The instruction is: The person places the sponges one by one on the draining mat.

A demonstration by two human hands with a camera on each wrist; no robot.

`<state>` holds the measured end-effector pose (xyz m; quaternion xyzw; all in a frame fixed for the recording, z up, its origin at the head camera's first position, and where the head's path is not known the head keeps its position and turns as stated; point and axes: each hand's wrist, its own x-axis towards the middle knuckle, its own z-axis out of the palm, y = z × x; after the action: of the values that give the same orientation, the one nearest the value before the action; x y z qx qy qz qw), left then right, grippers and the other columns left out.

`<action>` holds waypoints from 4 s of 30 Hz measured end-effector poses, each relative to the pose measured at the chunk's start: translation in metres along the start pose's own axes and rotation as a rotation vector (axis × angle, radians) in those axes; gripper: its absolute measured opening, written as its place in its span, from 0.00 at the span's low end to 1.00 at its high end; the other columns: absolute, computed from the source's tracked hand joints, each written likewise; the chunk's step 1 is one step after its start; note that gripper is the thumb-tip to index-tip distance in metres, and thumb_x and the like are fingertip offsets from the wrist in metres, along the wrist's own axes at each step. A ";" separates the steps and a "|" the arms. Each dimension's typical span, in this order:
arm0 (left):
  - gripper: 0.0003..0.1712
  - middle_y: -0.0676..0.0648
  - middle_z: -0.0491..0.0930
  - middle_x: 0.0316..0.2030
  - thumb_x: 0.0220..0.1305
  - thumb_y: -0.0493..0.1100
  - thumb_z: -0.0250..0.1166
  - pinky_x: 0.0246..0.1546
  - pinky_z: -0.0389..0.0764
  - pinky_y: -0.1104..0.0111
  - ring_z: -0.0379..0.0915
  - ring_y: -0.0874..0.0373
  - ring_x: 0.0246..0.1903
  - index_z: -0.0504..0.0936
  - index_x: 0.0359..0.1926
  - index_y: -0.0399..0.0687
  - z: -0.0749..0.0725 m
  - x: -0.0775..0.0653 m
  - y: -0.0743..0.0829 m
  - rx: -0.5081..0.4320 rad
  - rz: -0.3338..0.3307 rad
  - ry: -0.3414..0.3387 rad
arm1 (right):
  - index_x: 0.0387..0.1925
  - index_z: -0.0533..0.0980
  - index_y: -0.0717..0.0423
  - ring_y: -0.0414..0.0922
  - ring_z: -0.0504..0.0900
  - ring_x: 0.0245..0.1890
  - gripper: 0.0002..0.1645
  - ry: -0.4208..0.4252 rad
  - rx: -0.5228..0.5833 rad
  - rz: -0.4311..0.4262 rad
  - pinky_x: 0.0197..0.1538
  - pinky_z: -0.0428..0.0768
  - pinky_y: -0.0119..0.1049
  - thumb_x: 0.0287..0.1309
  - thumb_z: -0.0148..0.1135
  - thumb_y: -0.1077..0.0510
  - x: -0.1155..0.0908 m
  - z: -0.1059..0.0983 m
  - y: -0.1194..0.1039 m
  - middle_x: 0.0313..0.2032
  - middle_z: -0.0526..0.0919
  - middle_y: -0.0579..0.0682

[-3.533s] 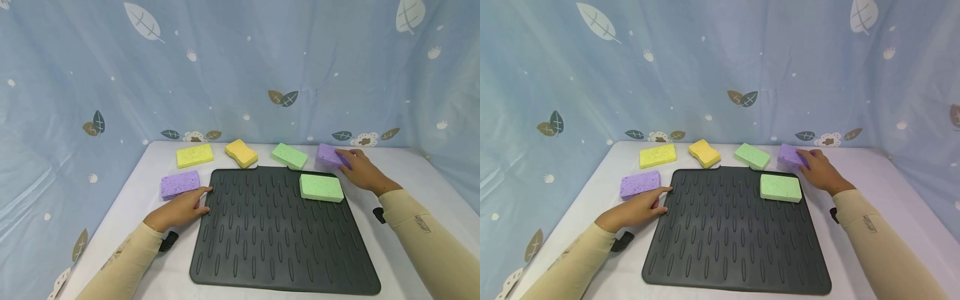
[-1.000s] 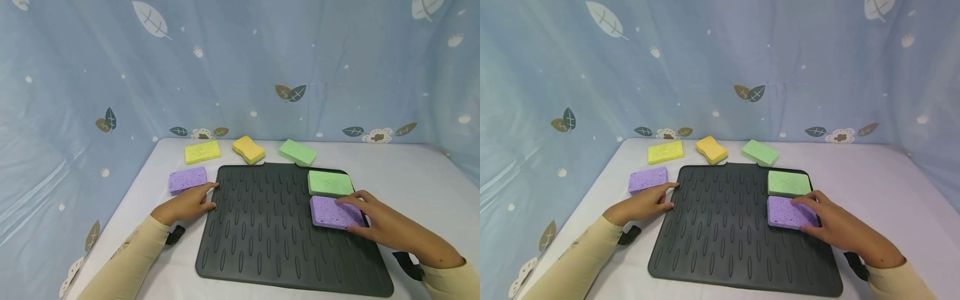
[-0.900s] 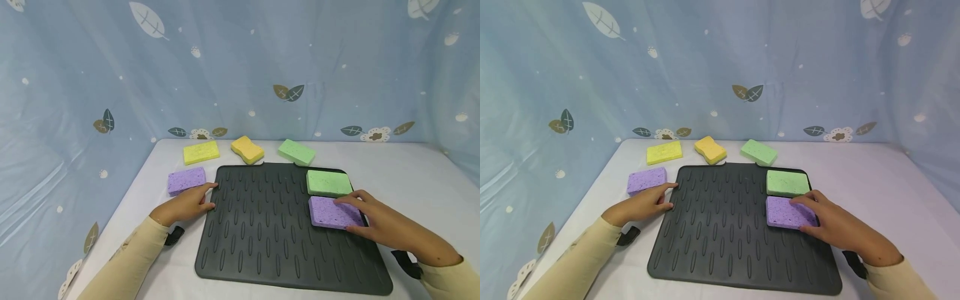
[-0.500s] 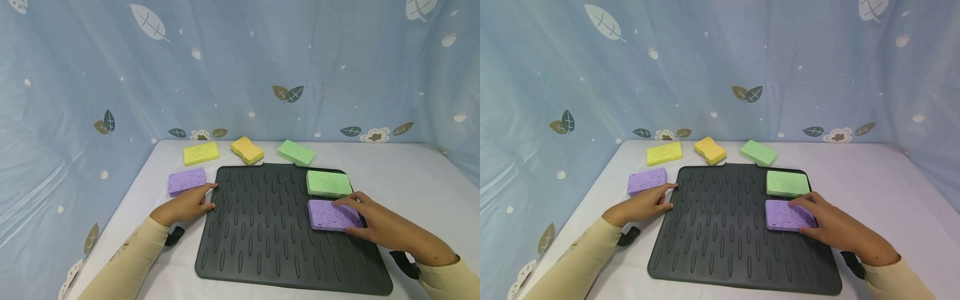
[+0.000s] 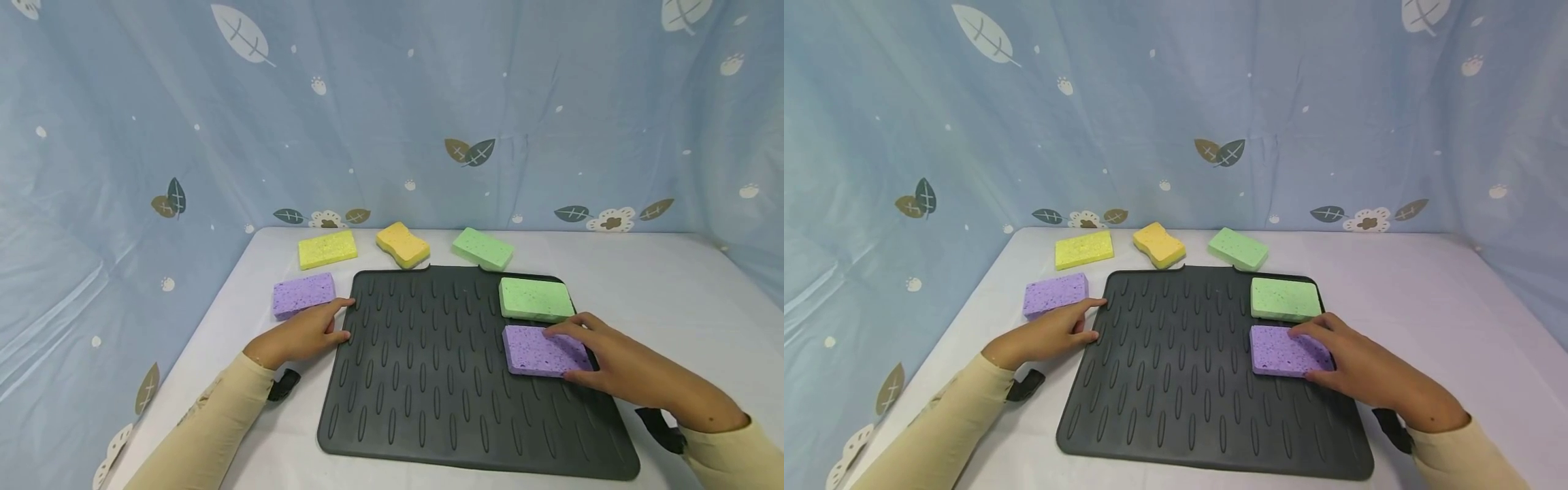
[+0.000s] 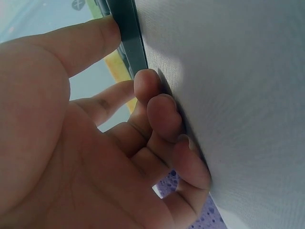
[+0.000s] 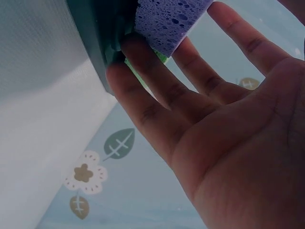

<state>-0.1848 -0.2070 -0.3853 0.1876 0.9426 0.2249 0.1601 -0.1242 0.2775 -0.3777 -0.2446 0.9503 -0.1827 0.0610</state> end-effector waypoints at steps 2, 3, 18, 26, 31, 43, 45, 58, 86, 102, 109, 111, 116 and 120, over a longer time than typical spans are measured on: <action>0.37 0.51 0.72 0.25 0.70 0.45 0.65 0.27 0.69 0.69 0.66 0.61 0.24 0.61 0.75 0.46 0.000 0.000 0.000 0.001 0.000 0.001 | 0.62 0.74 0.44 0.45 0.79 0.48 0.38 0.000 -0.005 0.007 0.47 0.83 0.47 0.48 0.79 0.52 0.000 0.000 0.000 0.54 0.73 0.54; 0.37 0.51 0.72 0.25 0.70 0.45 0.65 0.27 0.69 0.69 0.66 0.61 0.24 0.61 0.75 0.46 0.000 0.000 0.000 0.001 -0.001 0.001 | 0.62 0.74 0.44 0.45 0.79 0.48 0.38 -0.001 -0.005 0.007 0.47 0.83 0.47 0.48 0.78 0.52 0.000 0.001 0.000 0.54 0.73 0.54; 0.37 0.50 0.72 0.25 0.69 0.46 0.65 0.26 0.69 0.69 0.66 0.61 0.24 0.62 0.74 0.46 -0.001 -0.001 0.000 0.003 -0.010 0.002 | 0.65 0.72 0.45 0.57 0.75 0.58 0.40 0.035 0.007 0.023 0.54 0.79 0.58 0.52 0.75 0.42 -0.002 -0.006 -0.007 0.62 0.69 0.58; 0.38 0.51 0.72 0.25 0.70 0.47 0.65 0.27 0.69 0.69 0.66 0.62 0.24 0.61 0.75 0.48 0.002 0.003 0.000 0.012 -0.007 -0.003 | 0.70 0.66 0.45 0.63 0.68 0.64 0.36 0.222 0.009 -0.026 0.41 0.82 0.52 0.63 0.68 0.48 0.001 -0.017 -0.025 0.69 0.64 0.60; 0.37 0.51 0.71 0.25 0.70 0.47 0.65 0.27 0.69 0.69 0.66 0.61 0.24 0.61 0.75 0.46 0.001 0.002 -0.001 0.007 -0.008 -0.002 | 0.69 0.67 0.48 0.62 0.68 0.65 0.35 0.254 -0.036 -0.067 0.48 0.79 0.59 0.64 0.67 0.50 0.018 -0.031 -0.032 0.68 0.66 0.61; 0.37 0.51 0.72 0.25 0.70 0.47 0.64 0.28 0.69 0.69 0.66 0.62 0.25 0.61 0.75 0.47 -0.001 0.000 -0.003 0.012 -0.003 -0.001 | 0.67 0.69 0.58 0.67 0.67 0.65 0.31 0.163 -0.123 -0.044 0.59 0.70 0.67 0.68 0.63 0.52 0.079 -0.056 -0.026 0.65 0.68 0.67; 0.37 0.51 0.71 0.25 0.70 0.48 0.64 0.28 0.69 0.69 0.66 0.62 0.25 0.61 0.75 0.48 0.000 0.000 -0.004 0.014 -0.006 -0.001 | 0.68 0.68 0.59 0.67 0.67 0.66 0.31 0.143 -0.114 -0.031 0.60 0.70 0.67 0.68 0.62 0.53 0.090 -0.059 -0.022 0.66 0.68 0.68; 0.38 0.51 0.71 0.25 0.70 0.48 0.65 0.28 0.69 0.69 0.66 0.62 0.25 0.61 0.75 0.48 0.001 -0.001 -0.005 0.023 -0.012 0.003 | 0.68 0.68 0.60 0.69 0.67 0.66 0.31 0.048 -0.105 0.032 0.62 0.69 0.66 0.69 0.60 0.53 0.136 -0.060 -0.006 0.66 0.68 0.72; 0.37 0.51 0.72 0.25 0.69 0.48 0.65 0.28 0.70 0.68 0.66 0.61 0.24 0.62 0.75 0.52 0.003 0.001 -0.005 0.018 -0.037 0.007 | 0.73 0.61 0.63 0.71 0.67 0.66 0.38 -0.150 -0.109 0.050 0.63 0.69 0.66 0.68 0.62 0.54 0.184 -0.047 0.002 0.67 0.67 0.73; 0.37 0.51 0.71 0.24 0.69 0.49 0.65 0.29 0.70 0.68 0.67 0.62 0.24 0.62 0.75 0.52 0.001 -0.001 -0.003 0.023 -0.037 0.011 | 0.73 0.63 0.60 0.70 0.70 0.64 0.37 -0.181 -0.124 0.050 0.61 0.71 0.64 0.68 0.62 0.52 0.190 -0.037 0.008 0.65 0.70 0.72; 0.37 0.52 0.71 0.24 0.69 0.49 0.65 0.29 0.70 0.69 0.66 0.62 0.24 0.62 0.75 0.52 0.002 0.001 -0.004 0.021 -0.035 0.013 | 0.72 0.64 0.62 0.70 0.69 0.65 0.35 -0.165 -0.132 0.047 0.62 0.70 0.65 0.68 0.62 0.55 0.191 -0.034 0.008 0.65 0.70 0.72; 0.37 0.52 0.71 0.24 0.69 0.49 0.65 0.29 0.70 0.68 0.66 0.62 0.24 0.62 0.75 0.52 0.003 0.001 -0.004 0.018 -0.034 0.016 | 0.71 0.64 0.62 0.70 0.70 0.64 0.35 -0.159 -0.133 0.042 0.63 0.70 0.64 0.68 0.62 0.56 0.191 -0.034 0.008 0.65 0.71 0.71; 0.37 0.51 0.71 0.24 0.69 0.49 0.66 0.29 0.70 0.68 0.67 0.62 0.24 0.62 0.75 0.52 0.002 0.001 -0.004 0.021 -0.037 0.016 | 0.70 0.65 0.63 0.69 0.71 0.64 0.34 -0.152 -0.137 0.030 0.62 0.71 0.64 0.68 0.62 0.57 0.192 -0.033 0.009 0.64 0.72 0.71; 0.37 0.51 0.72 0.24 0.69 0.49 0.66 0.28 0.70 0.68 0.67 0.62 0.24 0.62 0.75 0.52 0.002 0.000 -0.003 0.023 -0.041 0.013 | 0.70 0.65 0.63 0.70 0.71 0.63 0.33 -0.149 -0.140 0.019 0.61 0.71 0.64 0.68 0.61 0.57 0.192 -0.032 0.010 0.63 0.72 0.71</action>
<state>-0.1851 -0.2090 -0.3888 0.1686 0.9499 0.2118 0.1565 -0.3034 0.2026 -0.3568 -0.2519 0.9559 -0.0968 0.1159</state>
